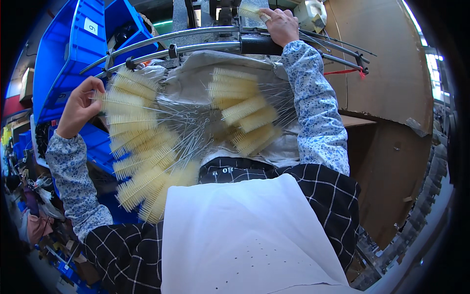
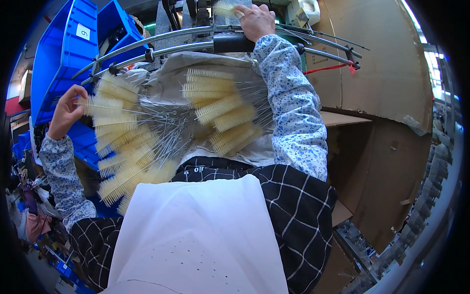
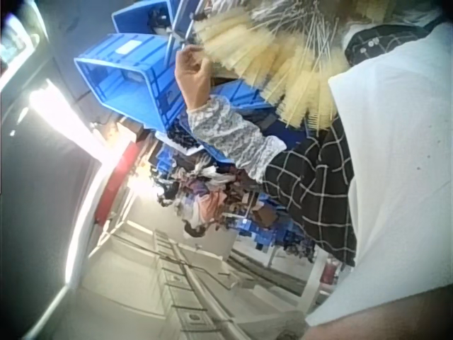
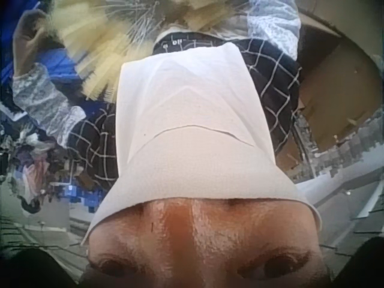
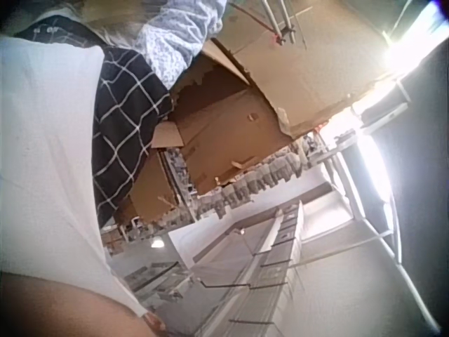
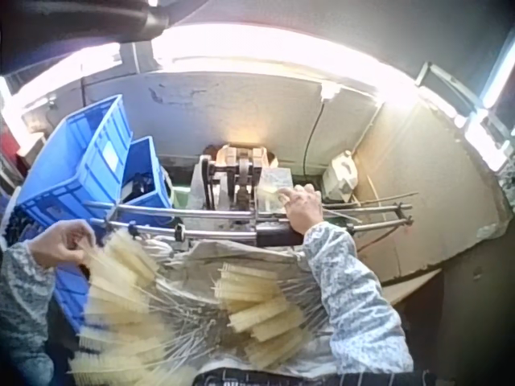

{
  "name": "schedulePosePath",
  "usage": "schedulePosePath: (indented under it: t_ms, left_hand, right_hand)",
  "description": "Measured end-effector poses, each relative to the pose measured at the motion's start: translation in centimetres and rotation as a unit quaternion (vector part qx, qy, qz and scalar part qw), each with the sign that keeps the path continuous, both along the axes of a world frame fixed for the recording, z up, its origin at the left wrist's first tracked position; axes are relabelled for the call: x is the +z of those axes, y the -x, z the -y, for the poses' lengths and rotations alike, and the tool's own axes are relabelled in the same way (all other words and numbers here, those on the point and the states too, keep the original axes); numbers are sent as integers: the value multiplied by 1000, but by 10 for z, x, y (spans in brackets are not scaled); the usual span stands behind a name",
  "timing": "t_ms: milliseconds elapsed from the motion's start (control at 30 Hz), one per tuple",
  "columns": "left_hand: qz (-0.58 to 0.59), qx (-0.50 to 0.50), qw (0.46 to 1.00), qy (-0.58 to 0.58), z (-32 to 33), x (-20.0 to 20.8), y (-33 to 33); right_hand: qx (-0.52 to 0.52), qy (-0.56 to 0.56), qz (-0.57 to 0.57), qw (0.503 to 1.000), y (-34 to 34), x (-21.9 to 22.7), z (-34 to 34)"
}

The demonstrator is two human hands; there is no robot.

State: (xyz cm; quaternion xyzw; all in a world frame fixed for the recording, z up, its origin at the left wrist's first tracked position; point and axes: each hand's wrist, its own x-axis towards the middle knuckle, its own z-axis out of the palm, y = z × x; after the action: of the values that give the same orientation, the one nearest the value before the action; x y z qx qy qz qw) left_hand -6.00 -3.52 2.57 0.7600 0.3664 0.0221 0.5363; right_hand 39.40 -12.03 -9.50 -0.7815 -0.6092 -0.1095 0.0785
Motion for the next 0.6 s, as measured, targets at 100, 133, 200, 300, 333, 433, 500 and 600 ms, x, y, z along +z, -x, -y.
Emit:
schedulePosePath:
  t_ms: [100, 133, 200, 300, 333, 433, 500, 600]
  left_hand:
    - [63, -9, 996, -56, 1, 19, -8]
    - [77, -16, 994, -75, 0, 23, -9]
    - [106, -34, 987, -115, 1, 30, -17]
    - [114, -63, 982, -134, 5, 32, -38]
    - [113, -72, 981, -139, 6, 33, -40]
    - [121, -68, 978, -157, 7, 33, -40]
    - [122, -59, 978, -161, 3, 31, -33]
    - [123, -39, 980, -154, -3, 30, -25]
  right_hand:
    - [-4, 10, -11, 1000, -2, 5, -3]
    - [-10, 16, -36, 999, 2, 9, -8]
    - [-9, 23, -47, 999, -2, 5, -15]
    - [15, 47, -42, 998, -17, -10, -31]
    - [25, 4, -15, 1000, -16, -10, -29]
    - [7, -80, -11, 997, -11, 1, -7]
    - [-87, -110, 92, 986, -26, -9, 6]
    - [-125, -77, 4, 989, -41, -18, 18]
